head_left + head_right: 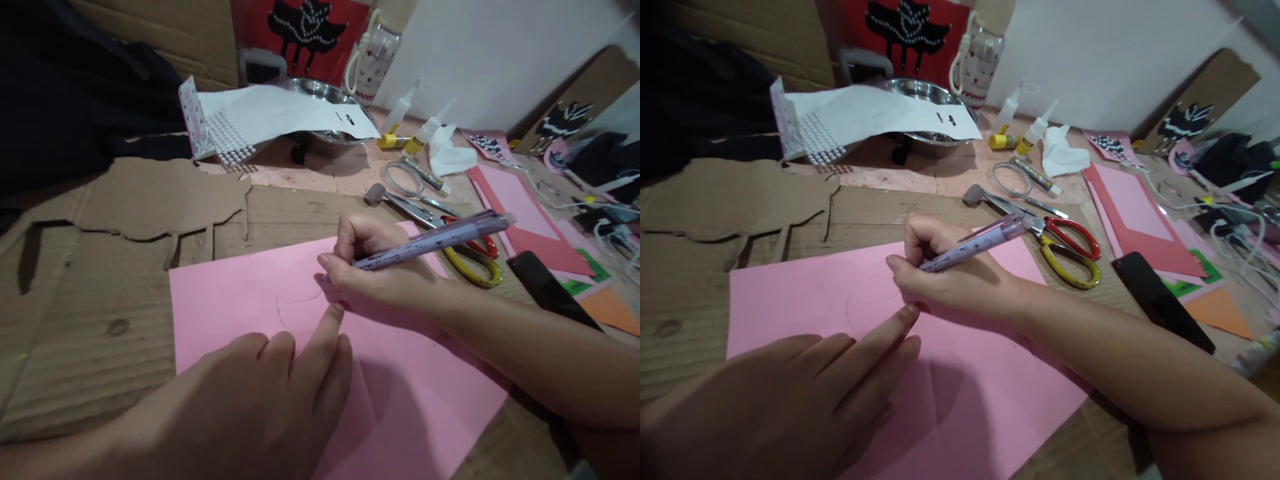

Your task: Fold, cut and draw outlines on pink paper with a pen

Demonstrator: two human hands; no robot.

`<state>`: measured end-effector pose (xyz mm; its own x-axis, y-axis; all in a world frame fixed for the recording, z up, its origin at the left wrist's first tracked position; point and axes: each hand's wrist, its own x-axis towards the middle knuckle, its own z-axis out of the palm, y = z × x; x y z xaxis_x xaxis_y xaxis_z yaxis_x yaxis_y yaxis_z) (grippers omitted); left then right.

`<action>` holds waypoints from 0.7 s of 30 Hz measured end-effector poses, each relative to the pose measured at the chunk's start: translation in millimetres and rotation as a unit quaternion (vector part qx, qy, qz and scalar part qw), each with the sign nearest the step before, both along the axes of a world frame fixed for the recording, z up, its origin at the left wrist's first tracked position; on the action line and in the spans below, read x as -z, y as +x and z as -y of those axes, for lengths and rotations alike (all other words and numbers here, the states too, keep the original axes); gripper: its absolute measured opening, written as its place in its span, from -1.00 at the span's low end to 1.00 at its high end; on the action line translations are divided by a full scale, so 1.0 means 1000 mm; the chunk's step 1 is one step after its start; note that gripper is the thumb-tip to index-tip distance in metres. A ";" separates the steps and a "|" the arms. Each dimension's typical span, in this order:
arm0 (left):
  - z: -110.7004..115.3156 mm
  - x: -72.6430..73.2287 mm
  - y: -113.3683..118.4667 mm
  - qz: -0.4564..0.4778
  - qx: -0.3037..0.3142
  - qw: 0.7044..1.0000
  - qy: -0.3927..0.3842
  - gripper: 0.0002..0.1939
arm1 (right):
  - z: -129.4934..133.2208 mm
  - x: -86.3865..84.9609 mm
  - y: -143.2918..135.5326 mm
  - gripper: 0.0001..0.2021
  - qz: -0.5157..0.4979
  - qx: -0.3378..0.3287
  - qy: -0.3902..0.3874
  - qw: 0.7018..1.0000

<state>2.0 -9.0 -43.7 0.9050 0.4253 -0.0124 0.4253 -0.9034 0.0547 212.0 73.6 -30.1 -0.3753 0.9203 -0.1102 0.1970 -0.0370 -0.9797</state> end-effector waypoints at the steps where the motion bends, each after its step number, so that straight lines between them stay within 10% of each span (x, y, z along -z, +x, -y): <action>1: -0.001 0.000 0.001 0.005 0.002 1.000 0.027 -0.49 | 0.000 0.000 0.000 -0.60 -0.001 0.001 -0.005 1.000; 21: 0.000 0.005 0.002 0.019 -0.029 0.999 0.013 -0.52 | 0.002 0.001 -0.003 -0.64 -0.004 0.018 0.045 0.999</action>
<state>4.0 -9.2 -49.0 0.8779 0.4776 0.0333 0.4759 -0.8782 0.0482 209.3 71.6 -30.8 -0.3432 0.9390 -0.0242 0.1895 0.0440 -0.9809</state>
